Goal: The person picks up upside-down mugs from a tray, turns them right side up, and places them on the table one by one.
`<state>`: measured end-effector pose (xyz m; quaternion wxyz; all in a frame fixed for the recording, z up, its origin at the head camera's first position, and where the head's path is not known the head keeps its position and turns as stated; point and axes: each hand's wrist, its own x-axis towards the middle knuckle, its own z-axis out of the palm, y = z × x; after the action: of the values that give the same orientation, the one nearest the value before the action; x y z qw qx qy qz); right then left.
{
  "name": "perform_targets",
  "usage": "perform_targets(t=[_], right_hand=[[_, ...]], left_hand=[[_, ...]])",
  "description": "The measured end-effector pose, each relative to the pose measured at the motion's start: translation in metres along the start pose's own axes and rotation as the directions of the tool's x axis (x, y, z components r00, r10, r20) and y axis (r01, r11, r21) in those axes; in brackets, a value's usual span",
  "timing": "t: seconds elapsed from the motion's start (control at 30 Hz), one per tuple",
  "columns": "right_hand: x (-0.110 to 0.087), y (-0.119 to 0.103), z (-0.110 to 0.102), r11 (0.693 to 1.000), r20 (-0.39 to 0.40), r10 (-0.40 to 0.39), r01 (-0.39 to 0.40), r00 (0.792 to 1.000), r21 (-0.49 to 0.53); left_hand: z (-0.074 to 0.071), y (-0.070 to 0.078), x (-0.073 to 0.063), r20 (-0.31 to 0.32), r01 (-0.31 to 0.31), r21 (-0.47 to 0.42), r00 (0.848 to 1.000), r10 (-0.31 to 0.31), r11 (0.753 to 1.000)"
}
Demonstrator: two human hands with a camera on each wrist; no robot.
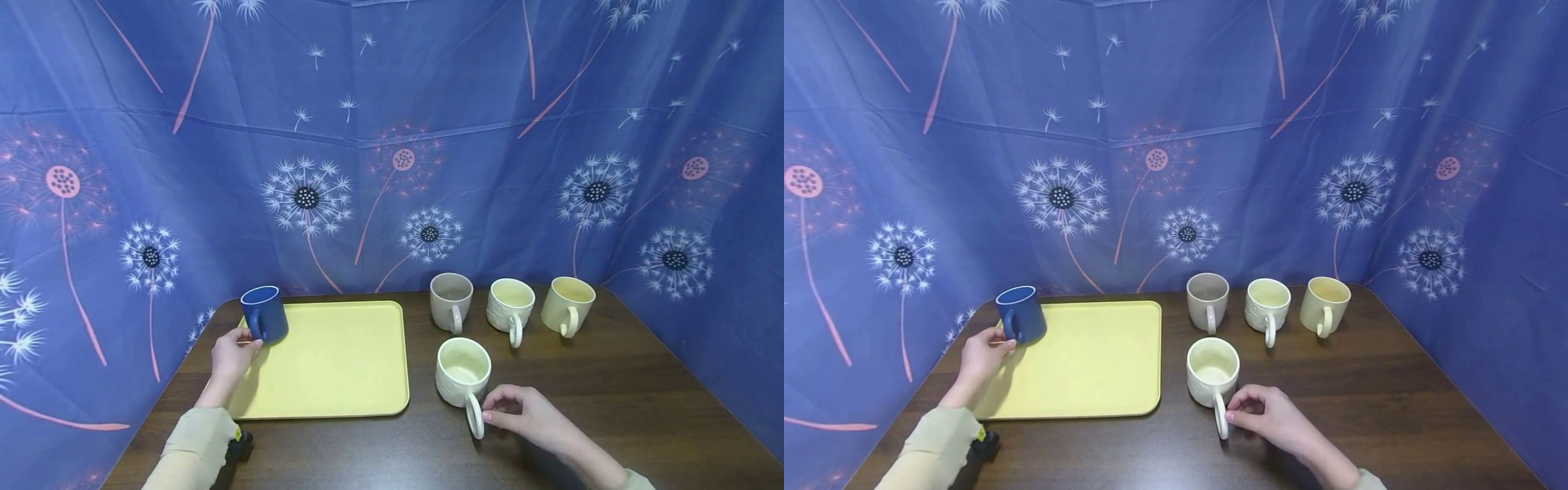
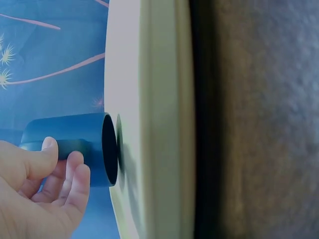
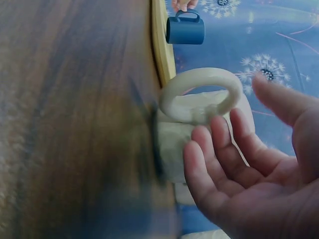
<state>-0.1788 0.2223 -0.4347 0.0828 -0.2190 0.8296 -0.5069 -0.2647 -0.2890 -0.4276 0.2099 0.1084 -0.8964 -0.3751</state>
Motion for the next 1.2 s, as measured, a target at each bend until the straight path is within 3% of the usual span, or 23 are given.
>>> perform_targets(t=[0.2,0.5,0.8,1.2], right_hand=[[0.001,-0.013,-0.005,0.997,-0.154,-0.021,0.009,0.988,-0.072],[0.0,-0.026,-0.007,0.996,-0.306,-0.017,-0.011,0.952,-0.089],[0.003,-0.037,-0.008,0.989,-0.315,-0.134,0.105,0.939,-0.108],[0.006,-0.05,-0.013,0.982,-0.34,-0.183,0.158,0.923,-0.099]], left_hand=[[0.001,0.004,0.001,-0.037,-0.031,-0.006,0.999,0.031,0.999],[0.005,0.006,0.003,-0.066,-0.057,-0.024,0.996,0.055,0.998],[0.008,0.015,0.004,-0.114,-0.085,-0.03,0.99,0.081,0.996],[0.007,0.029,0.0,-0.137,-0.09,-0.058,0.987,0.081,0.994]])
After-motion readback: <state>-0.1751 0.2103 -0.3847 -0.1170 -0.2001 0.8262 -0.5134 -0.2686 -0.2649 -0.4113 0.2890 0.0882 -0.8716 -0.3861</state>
